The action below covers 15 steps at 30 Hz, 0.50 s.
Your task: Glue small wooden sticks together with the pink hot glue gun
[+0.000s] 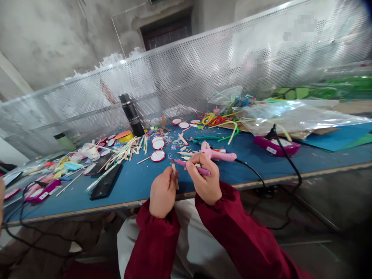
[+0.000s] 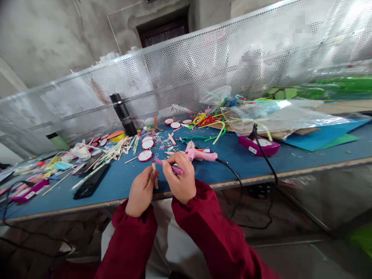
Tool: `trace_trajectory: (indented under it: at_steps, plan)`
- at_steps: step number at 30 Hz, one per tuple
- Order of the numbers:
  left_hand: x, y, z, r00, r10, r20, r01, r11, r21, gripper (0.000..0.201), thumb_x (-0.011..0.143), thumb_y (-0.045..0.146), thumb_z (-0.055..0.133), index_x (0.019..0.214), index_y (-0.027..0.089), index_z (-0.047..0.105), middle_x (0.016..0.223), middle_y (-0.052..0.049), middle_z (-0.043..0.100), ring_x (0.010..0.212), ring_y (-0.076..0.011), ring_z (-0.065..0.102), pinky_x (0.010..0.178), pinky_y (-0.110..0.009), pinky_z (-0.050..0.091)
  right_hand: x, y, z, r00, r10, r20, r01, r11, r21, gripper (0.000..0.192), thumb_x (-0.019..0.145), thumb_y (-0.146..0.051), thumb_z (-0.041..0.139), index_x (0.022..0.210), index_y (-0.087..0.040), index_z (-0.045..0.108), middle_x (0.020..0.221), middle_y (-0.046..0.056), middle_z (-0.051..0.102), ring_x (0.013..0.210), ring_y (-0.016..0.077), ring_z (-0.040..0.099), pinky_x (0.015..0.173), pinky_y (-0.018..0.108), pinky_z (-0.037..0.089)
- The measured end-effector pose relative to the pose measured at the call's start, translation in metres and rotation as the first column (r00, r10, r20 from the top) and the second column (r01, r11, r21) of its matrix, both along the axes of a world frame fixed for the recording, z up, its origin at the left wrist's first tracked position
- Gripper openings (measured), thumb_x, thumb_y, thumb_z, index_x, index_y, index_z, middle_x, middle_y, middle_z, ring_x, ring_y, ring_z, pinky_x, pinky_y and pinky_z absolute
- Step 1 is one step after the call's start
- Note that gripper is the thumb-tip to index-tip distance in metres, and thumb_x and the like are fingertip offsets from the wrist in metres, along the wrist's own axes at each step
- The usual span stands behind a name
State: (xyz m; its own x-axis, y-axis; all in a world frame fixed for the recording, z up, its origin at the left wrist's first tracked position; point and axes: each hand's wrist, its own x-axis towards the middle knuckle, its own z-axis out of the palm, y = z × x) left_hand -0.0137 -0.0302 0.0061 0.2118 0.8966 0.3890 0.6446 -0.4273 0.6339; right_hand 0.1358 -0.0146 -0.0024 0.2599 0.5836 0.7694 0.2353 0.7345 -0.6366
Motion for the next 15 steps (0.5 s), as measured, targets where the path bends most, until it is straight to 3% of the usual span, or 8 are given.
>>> trace_trajectory:
  at_steps: [15]
  plan:
    - [-0.0012, 0.0020, -0.0025, 0.999, 0.012, -0.030, -0.011, 1.000, 0.020, 0.037, 0.110, 0.041, 0.032, 0.083, 0.023, 0.051, 0.068, 0.001, 0.061, 0.066, -0.0175, 0.058, 0.067, -0.029, 0.038, 0.0006, -0.0015, 0.0008, 1.000, 0.005, -0.004, -0.005, 1.000, -0.008, 0.023, 0.094, -0.020, 0.056, 0.072, -0.024, 0.056, 0.070, 0.001, 0.060, 0.071, 0.0188, 0.056, 0.069, 0.035, 0.045]
